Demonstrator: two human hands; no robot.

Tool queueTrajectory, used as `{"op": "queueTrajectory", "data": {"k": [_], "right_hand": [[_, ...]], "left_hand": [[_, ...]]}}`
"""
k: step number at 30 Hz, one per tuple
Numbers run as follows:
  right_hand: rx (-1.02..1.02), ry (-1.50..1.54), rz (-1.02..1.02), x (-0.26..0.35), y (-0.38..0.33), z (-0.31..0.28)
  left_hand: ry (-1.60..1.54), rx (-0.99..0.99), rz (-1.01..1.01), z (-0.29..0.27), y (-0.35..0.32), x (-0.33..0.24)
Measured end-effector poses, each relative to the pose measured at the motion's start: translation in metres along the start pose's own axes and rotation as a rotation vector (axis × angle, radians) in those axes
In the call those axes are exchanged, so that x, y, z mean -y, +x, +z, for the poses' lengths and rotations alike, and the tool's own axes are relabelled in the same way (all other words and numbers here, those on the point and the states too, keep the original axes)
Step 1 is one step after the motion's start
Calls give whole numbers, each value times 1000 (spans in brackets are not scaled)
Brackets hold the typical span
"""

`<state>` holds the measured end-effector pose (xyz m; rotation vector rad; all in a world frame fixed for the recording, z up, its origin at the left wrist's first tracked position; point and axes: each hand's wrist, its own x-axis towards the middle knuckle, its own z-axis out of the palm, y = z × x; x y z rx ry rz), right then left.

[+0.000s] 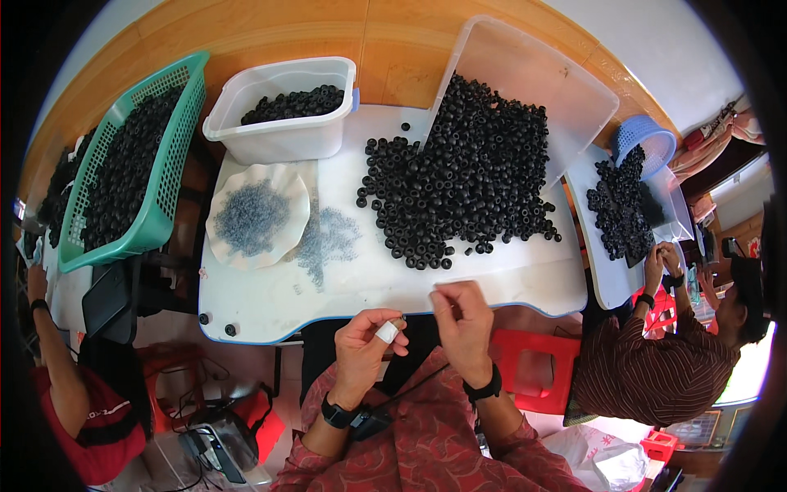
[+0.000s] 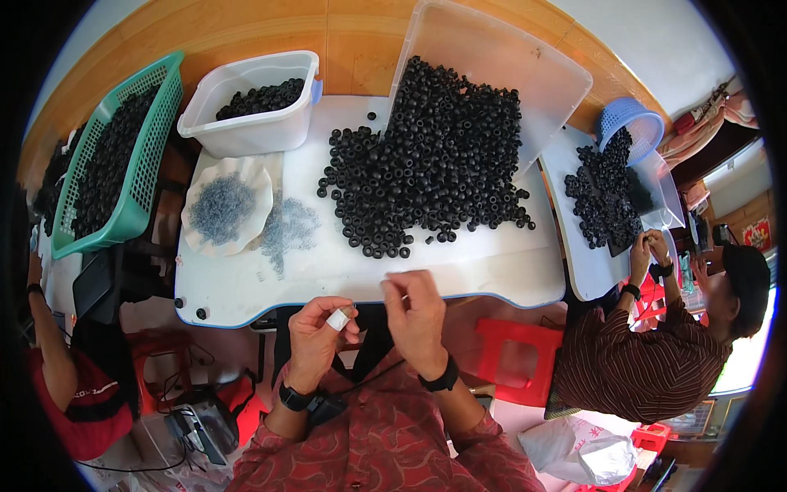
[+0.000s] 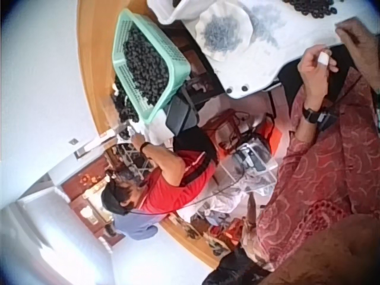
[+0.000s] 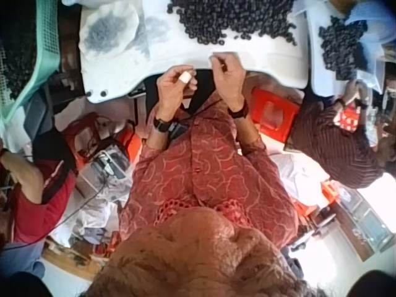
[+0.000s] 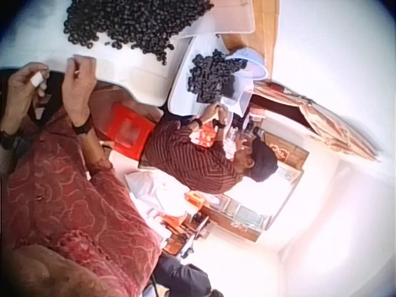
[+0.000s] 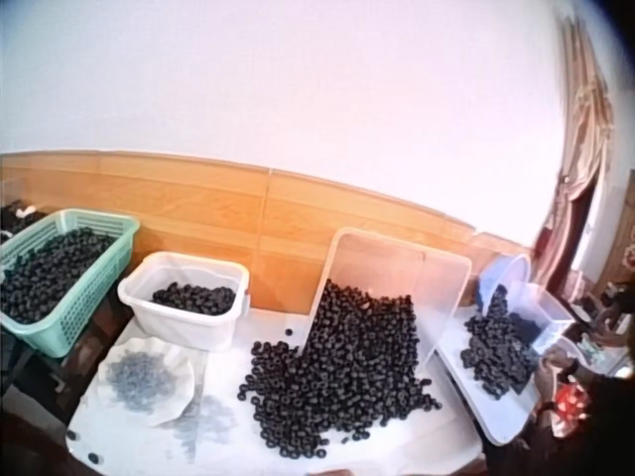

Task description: Manually sorting and inspecting small black plastic components on a work table.

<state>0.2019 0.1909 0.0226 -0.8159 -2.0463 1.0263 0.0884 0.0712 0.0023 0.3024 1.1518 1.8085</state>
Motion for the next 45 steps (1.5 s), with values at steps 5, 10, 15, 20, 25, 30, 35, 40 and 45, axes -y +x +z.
{"op": "queueTrajectory", "data": {"k": [5, 10, 15, 20, 25, 30, 35, 40, 45], "right_hand": [[-248, -361, -37, -16, 27, -1], [-199, -450, -20, -33, 31, 0], [-200, -403, -40, -34, 27, 3], [-45, 245, 265, -26, 12, 4], [67, 385, 266, -4, -1, 8], [87, 293, 132, 15, -7, 14], [126, 49, -35, 25, -9, 16], [113, -3, -93, 33, -9, 16], [126, -59, -150, 33, -11, 16]], "left_hand": [[-2, 31, 13, -3, 0, 1], [10, 14, 24, -4, -1, -1], [20, -15, 26, -8, -2, -1], [4, 13, 46, -8, -2, -2], [-14, 37, 57, -7, -1, -6], [19, -10, 127, -5, 0, -8], [16, 18, 123, -8, -2, -8], [19, 24, 130, -10, -3, -8], [77, 55, 192, -13, -4, -7]]}}
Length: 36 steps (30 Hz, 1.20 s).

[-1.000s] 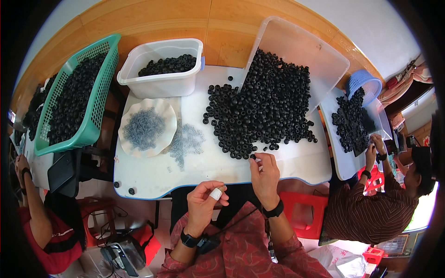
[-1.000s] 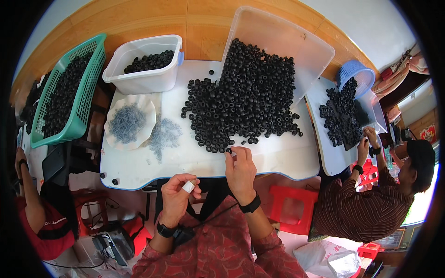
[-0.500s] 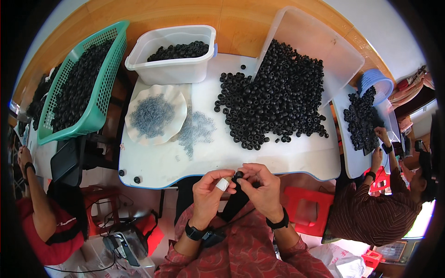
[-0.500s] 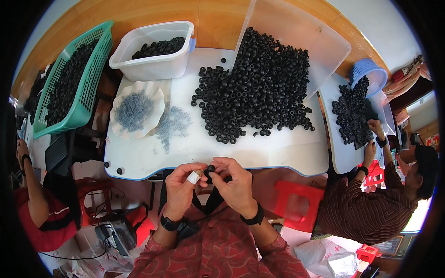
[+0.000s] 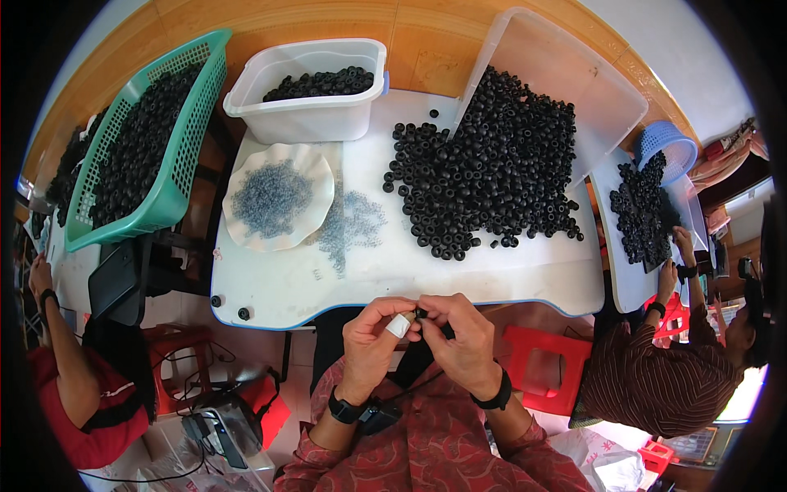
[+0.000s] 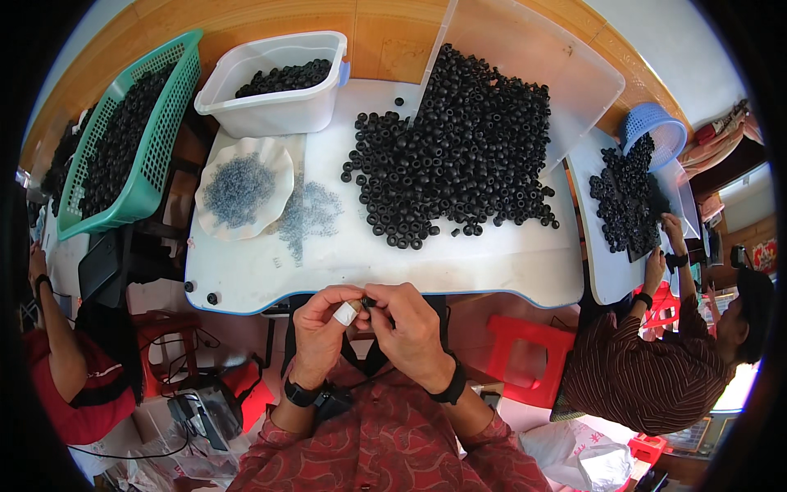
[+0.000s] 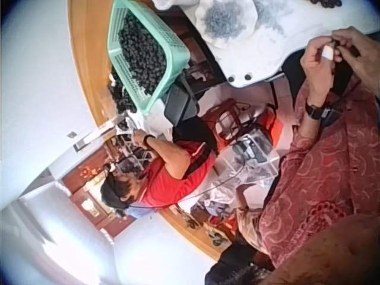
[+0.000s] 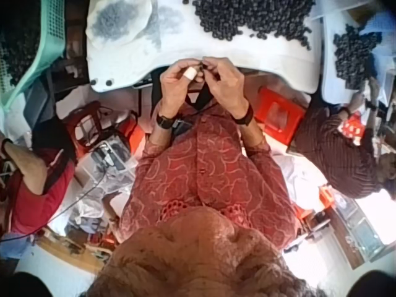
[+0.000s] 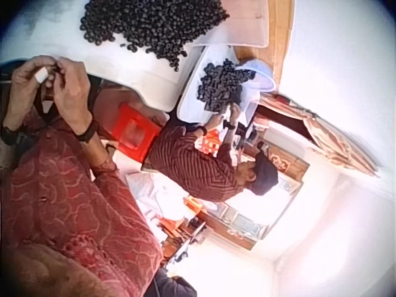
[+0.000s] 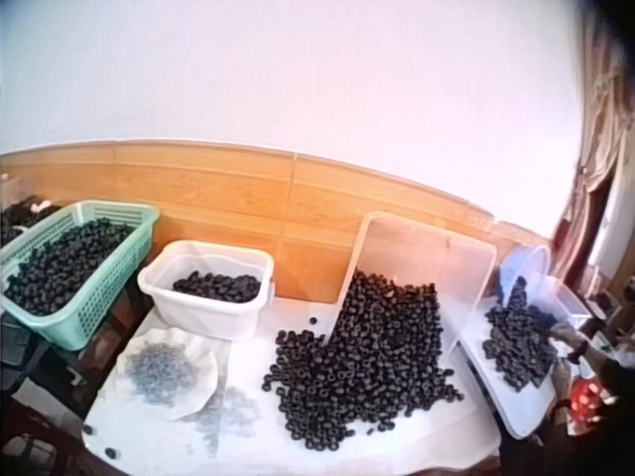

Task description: Manually sorting and inspecting small black plastic components on a work table.

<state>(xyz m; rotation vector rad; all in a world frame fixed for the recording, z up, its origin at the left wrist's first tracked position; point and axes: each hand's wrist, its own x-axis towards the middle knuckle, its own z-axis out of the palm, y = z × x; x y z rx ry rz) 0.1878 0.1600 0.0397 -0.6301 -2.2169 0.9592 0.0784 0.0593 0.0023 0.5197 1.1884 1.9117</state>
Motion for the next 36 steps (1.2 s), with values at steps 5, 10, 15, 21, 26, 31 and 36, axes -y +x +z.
{"op": "queueTrajectory", "data": {"k": [5, 10, 15, 21, 26, 31, 36], "right_hand": [[-9, -17, -93, 4, 6, 2], [20, 104, 9, 9, 4, 2], [21, 175, 98, 12, 4, 3], [41, 148, 3, 7, 5, 4], [88, 276, 103, 2, -1, 7], [130, 450, 212, -6, -5, 7], [153, 576, 276, -10, -6, 5]], "left_hand": [[-4, -30, -46, 0, -1, -3], [-3, -18, -36, -6, -1, 1], [-1, -21, -76, -6, -2, -2], [-40, -39, -64, -8, -3, -1], [-32, -40, -30, -9, -1, -1], [-35, -35, -37, -8, -2, -4], [-52, -56, -74, -2, -3, -7]]}}
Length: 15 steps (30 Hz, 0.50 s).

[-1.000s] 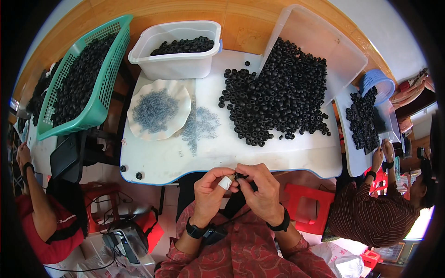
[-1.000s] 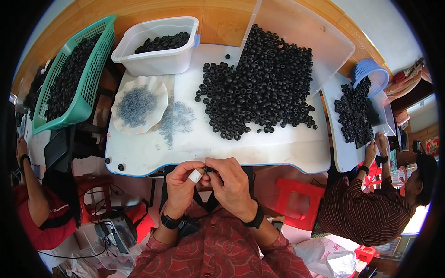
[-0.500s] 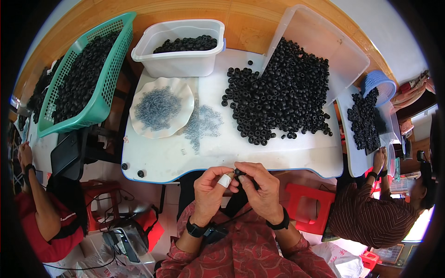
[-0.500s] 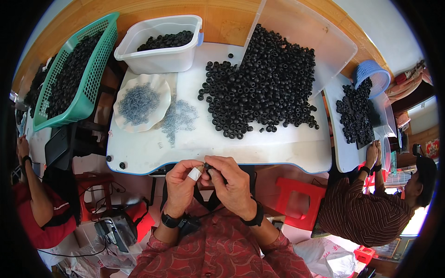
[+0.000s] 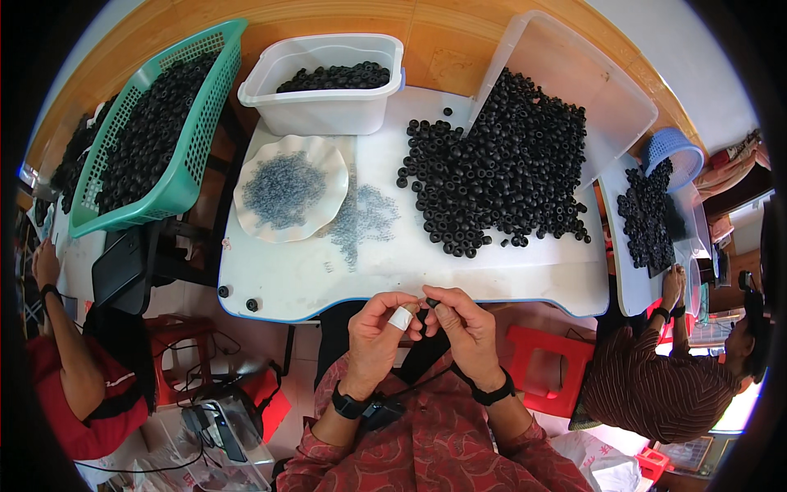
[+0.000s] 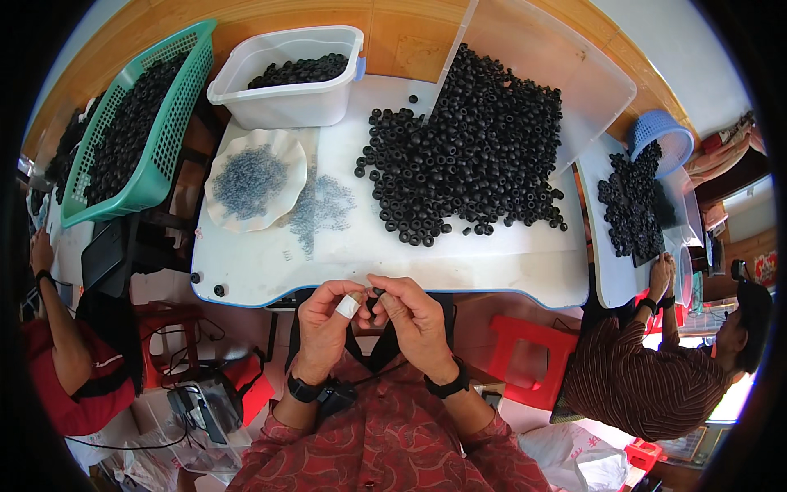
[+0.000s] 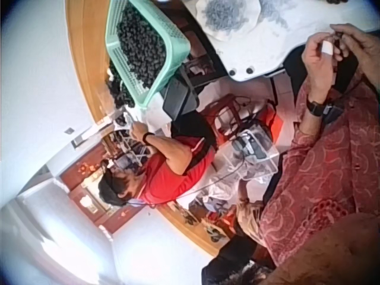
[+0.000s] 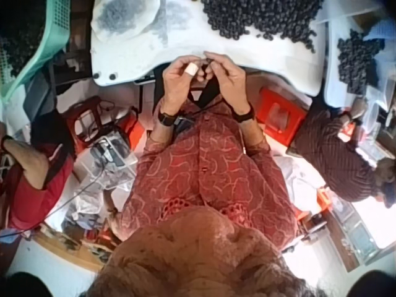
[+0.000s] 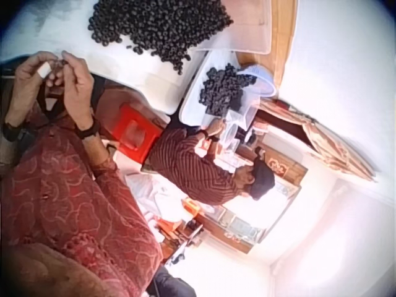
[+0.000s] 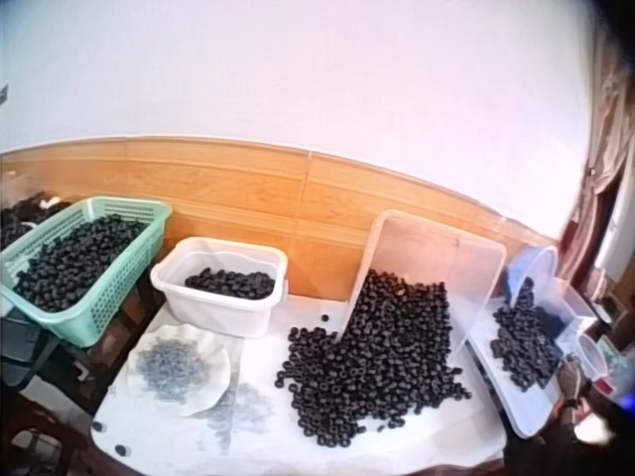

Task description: Manually sorting and inspecting small black plastic components on a work table.

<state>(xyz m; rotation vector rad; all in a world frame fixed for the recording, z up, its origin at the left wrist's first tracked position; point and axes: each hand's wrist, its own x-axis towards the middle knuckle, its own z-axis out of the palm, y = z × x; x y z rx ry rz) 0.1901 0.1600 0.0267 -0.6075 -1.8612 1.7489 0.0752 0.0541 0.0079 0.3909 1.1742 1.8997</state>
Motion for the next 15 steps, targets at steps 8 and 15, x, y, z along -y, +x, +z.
{"op": "queueTrajectory", "data": {"k": [8, 15], "right_hand": [[-74, 139, 91, 6, 0, 7], [-65, 103, 63, -4, 0, 4]], "left_hand": [[-3, 14, 5, -3, 2, 2], [2, 11, -19, -2, 2, 3]]}}
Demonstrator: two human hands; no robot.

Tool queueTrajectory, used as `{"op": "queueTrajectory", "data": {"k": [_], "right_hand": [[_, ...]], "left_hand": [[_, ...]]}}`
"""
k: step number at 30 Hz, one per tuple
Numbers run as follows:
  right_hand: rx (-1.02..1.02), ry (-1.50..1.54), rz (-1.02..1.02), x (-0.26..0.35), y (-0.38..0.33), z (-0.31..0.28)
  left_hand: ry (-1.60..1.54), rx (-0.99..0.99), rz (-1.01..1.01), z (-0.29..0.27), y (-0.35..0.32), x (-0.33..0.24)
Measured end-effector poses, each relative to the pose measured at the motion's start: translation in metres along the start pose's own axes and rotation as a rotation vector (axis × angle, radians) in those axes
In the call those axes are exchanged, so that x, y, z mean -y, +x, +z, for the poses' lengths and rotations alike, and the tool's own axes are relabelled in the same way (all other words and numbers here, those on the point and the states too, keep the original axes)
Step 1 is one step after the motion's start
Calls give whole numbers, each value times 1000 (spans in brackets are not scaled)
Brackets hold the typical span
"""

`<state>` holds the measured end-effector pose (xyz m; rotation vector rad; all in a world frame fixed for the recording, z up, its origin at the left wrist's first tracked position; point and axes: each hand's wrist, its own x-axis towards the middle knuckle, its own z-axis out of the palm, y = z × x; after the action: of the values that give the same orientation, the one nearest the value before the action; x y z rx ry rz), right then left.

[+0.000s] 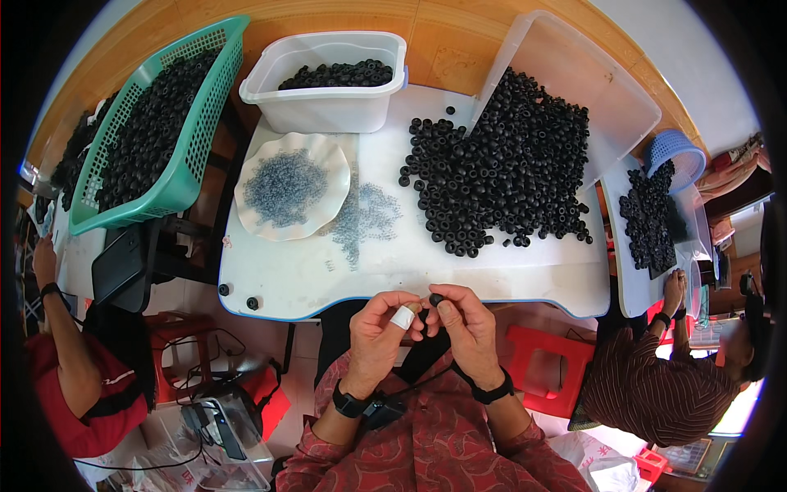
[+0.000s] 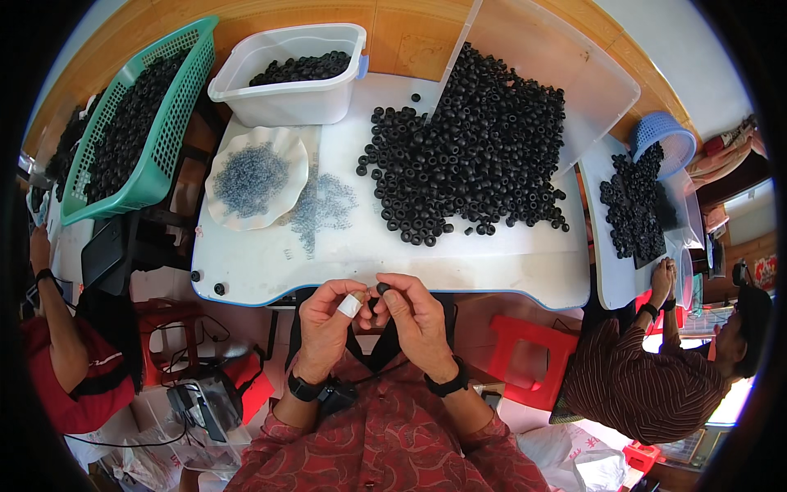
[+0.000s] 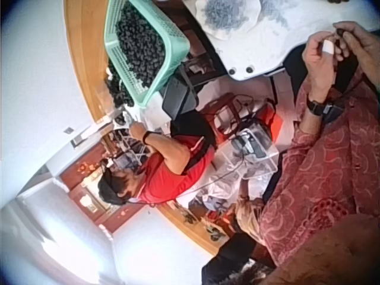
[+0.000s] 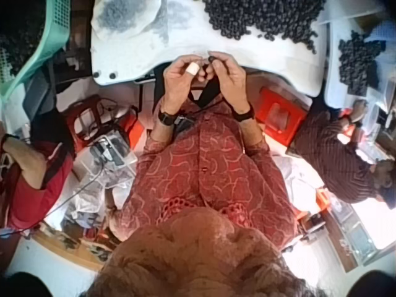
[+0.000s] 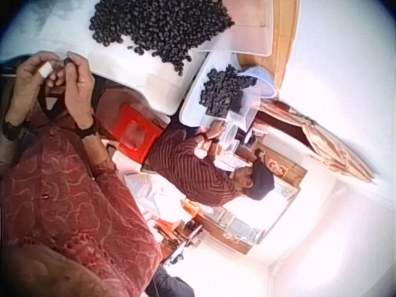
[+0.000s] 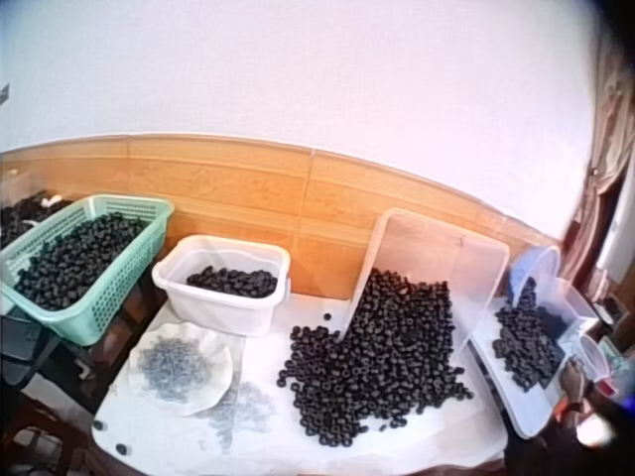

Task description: Manually sorting and inspecting small black plastic components on a work table.

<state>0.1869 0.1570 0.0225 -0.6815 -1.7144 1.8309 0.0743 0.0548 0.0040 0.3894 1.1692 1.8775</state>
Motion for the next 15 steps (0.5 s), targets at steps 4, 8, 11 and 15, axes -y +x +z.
{"op": "queueTrajectory", "data": {"k": [4, 8, 11, 15], "right_hand": [[-56, 71, 74, -1, 0, -1], [-59, 212, 109, -4, -1, -2], [-60, 273, 134, -6, -3, 0], [-53, 234, 107, -6, -3, 2]], "left_hand": [[-9, -13, -19, 1, 0, 1], [-20, -6, -28, 4, -1, 1], [-25, 3, -25, 5, -1, 1], [4, 0, -11, 5, -2, 0]]}}
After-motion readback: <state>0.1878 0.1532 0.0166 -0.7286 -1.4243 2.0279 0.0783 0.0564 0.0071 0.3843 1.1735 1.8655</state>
